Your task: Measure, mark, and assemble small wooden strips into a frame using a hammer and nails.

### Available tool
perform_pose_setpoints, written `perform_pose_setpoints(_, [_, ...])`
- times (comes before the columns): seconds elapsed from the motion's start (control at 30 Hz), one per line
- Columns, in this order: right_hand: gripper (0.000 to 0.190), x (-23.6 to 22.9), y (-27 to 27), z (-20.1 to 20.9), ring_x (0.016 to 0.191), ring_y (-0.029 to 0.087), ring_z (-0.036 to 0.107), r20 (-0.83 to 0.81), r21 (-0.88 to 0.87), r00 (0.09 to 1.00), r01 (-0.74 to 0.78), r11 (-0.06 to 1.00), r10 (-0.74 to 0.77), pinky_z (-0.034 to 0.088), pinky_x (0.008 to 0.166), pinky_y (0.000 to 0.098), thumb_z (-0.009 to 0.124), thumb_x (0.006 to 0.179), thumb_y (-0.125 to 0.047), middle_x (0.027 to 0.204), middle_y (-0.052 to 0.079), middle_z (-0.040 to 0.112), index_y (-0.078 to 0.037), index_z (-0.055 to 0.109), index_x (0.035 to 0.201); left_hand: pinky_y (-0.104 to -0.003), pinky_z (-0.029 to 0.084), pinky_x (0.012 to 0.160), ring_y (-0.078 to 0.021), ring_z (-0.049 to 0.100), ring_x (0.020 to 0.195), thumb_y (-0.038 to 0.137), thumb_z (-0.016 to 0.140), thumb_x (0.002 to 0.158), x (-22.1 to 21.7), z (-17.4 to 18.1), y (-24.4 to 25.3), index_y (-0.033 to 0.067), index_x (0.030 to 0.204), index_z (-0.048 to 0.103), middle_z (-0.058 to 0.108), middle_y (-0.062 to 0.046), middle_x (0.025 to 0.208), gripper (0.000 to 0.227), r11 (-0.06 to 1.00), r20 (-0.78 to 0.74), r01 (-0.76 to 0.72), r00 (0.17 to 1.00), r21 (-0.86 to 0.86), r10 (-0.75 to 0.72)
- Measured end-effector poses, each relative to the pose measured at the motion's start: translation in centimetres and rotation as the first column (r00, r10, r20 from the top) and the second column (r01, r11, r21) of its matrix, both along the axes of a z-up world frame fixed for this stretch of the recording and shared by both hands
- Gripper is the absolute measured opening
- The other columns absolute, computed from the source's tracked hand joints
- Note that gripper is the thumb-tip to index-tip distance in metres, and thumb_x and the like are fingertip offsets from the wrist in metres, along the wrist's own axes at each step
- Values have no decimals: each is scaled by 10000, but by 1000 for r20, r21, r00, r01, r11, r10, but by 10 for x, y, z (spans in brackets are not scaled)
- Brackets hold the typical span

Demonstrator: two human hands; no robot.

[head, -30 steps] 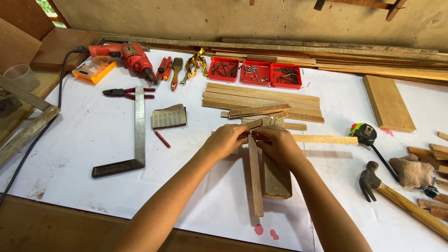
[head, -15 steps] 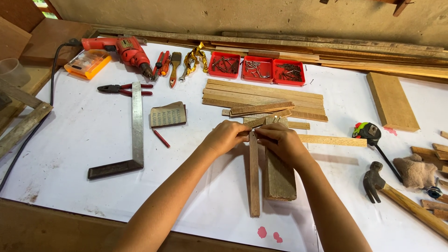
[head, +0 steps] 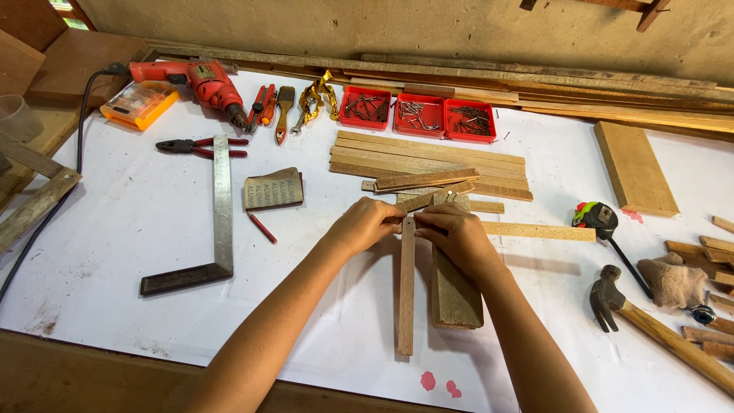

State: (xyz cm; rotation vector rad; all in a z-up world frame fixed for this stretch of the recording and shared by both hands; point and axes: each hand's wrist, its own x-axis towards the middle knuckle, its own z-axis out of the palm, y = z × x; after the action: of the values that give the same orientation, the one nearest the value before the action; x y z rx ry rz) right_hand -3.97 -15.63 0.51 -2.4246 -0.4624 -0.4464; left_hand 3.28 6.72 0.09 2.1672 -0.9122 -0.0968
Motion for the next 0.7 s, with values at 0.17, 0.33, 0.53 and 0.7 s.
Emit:
perform_pose_setpoints(0.17, [345, -4, 5, 5, 1036, 282, 703, -13, -10, 1000, 19, 1000, -20, 570, 905, 374, 833, 812, -219, 1128, 101, 746, -102, 783, 1132, -402, 589, 805, -282, 759, 902, 199, 765, 861, -3, 8, 0, 117, 1116, 769, 778, -102, 1013, 269, 999, -12, -13, 1000, 46, 14])
perform_pose_setpoints(0.33, [332, -9, 6, 7, 1034, 291, 695, 19, -30, 1000, 6, 1000, -6, 565, 901, 379, 824, 815, -199, 1131, 105, 737, -87, 781, 1125, -420, 581, 809, -308, 739, 928, 190, 756, 867, -7, 8, 1, 103, 1115, 753, 770, -107, 1034, 263, 999, 55, 9, 998, 52, -11])
perform_pose_setpoints(0.53, [295, -17, 8, 10, 1050, 306, 682, 75, -51, 997, -10, 999, 14, 555, 926, 395, 806, 835, -177, 1116, 110, 734, -85, 789, 1115, -431, 582, 812, -319, 736, 940, 203, 731, 896, -14, 9, 1, 103, 1092, 752, 771, -116, 1025, 221, 998, 59, 20, 998, 63, -23])
perform_pose_setpoints(0.7, [335, -23, 11, 19, 1052, 319, 674, 20, -56, 1000, -21, 998, 22, 547, 930, 408, 803, 836, -176, 1131, 122, 725, -71, 770, 1152, -458, 574, 788, -338, 727, 925, 179, 705, 896, -21, 7, 3, 107, 1087, 746, 768, -122, 1013, 209, 997, 93, -9, 996, 74, 2])
